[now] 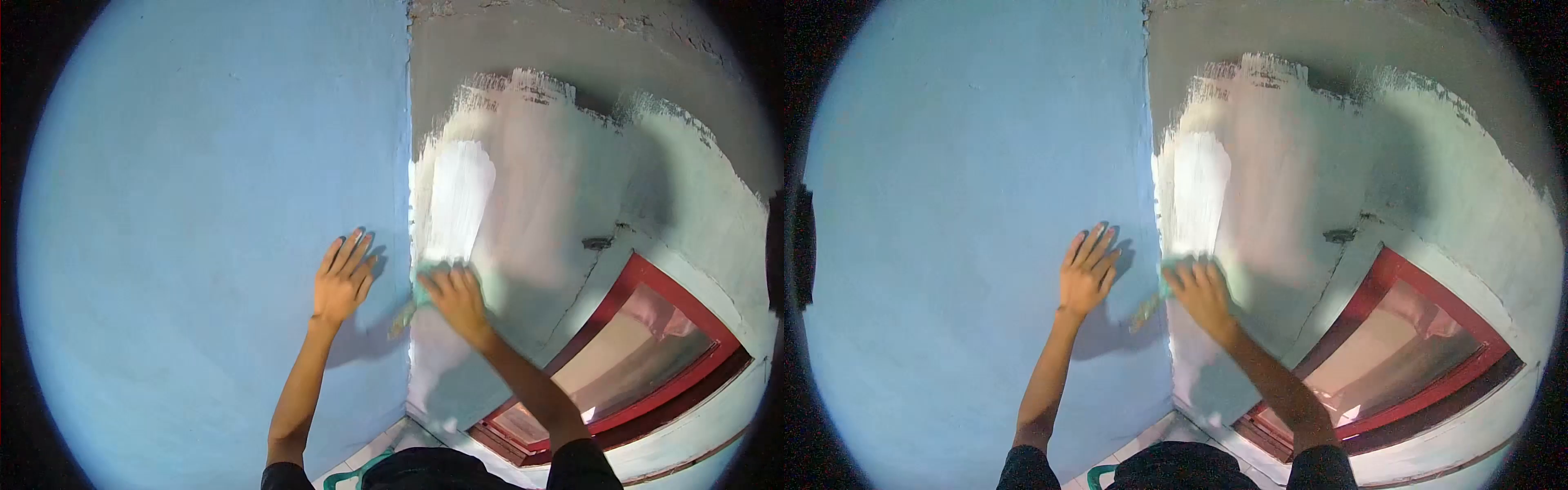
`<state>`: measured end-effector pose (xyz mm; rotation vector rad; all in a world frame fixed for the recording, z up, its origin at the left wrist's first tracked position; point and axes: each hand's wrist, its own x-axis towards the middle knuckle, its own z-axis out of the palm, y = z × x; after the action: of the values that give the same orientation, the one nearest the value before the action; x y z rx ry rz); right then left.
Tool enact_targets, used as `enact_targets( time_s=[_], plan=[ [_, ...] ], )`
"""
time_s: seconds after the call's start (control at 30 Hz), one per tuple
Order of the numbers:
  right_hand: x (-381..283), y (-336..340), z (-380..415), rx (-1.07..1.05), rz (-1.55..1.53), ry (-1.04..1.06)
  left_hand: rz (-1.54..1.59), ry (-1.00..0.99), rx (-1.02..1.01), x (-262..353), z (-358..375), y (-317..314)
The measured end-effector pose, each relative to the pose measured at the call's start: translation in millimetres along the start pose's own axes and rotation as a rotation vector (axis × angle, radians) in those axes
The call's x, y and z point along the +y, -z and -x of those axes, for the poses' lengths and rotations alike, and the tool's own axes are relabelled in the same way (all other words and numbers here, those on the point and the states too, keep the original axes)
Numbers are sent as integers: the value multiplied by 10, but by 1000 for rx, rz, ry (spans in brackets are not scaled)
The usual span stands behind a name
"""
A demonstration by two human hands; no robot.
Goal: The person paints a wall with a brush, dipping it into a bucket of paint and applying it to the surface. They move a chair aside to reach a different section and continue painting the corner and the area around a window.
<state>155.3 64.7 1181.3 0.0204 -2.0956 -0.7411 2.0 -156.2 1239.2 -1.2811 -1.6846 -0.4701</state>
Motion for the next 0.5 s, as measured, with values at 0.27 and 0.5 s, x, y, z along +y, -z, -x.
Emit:
enact_targets(
  time_s=[0.27,0.5],
  plan=[
    [284,274,-511,43,-162,-63,45,29,-91,60,264,-28],
    [362,412,-586,142,30,-41,58,78,-56,89,245,-47]
  ],
)
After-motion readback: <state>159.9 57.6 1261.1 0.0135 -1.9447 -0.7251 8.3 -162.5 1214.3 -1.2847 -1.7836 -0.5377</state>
